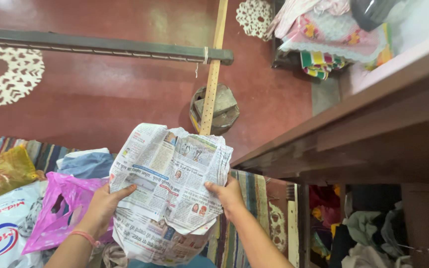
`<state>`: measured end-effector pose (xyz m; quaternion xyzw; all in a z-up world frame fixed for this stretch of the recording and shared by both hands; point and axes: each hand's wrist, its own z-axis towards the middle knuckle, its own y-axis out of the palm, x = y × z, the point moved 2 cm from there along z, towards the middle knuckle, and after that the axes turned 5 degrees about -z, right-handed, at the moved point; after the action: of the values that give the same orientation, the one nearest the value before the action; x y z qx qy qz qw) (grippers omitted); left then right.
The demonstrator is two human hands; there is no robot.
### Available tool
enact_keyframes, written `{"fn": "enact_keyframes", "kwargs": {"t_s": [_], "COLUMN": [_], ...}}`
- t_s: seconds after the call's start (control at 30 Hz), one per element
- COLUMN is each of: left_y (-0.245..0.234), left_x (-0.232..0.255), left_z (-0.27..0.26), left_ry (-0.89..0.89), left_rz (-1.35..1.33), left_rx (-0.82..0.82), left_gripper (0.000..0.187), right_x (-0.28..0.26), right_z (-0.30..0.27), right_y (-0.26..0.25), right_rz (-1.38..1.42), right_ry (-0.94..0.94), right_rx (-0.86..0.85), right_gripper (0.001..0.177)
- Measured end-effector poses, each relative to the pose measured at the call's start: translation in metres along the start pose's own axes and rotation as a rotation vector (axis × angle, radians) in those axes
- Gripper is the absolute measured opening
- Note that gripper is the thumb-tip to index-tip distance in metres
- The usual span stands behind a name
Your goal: The person removes several plastic bags and a folded newspaper from a wardrobe shelf and places them on a mat on the floor. The person then picks up a yellow cloth and wipes the inside of the wardrobe shelf.
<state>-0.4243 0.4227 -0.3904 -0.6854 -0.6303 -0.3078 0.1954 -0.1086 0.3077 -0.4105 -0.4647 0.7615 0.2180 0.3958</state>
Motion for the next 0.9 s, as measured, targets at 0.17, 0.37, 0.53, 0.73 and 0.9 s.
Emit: {"fn": "enact_keyframes", "kwargs": {"t_s": [0.17,0.37,0.53,0.73,0.9], "left_y": [-0.028,-0.079,-0.116,-0.126,-0.123], "left_x": [-0.078,-0.227,-0.291,-0.272,-0.241], "left_z": [0.091,0.246,0.333,0.384,0.41], "left_ry": [-0.004,-0.063,0.013,0.008,0.006], "left_rz": [0.038,0.287,0.567,0.85,0.719], "left_rx": [0.047,0.043,0.075,0.143,0.257], "left_gripper": [0.04,0.036,0.043,0.045,0.044], "right_x": [0.048,0.173,0.26,0.317,0.341], "right_z": [0.056,0.125,0.171,0.227,0.28], "right_y": [0.002,0.022,0.046,0.07,0.102], "right_rz": [-0.166,-0.194,-0.203,-0.287,-0.342], "right_ry": [0.042,0.119,0.199,0.278,0.077], "right_rx": [0.063,0.139,0.193,0.177,0.106], "right_gripper": [0.034,0.033,0.037,0.03,0.036]}}
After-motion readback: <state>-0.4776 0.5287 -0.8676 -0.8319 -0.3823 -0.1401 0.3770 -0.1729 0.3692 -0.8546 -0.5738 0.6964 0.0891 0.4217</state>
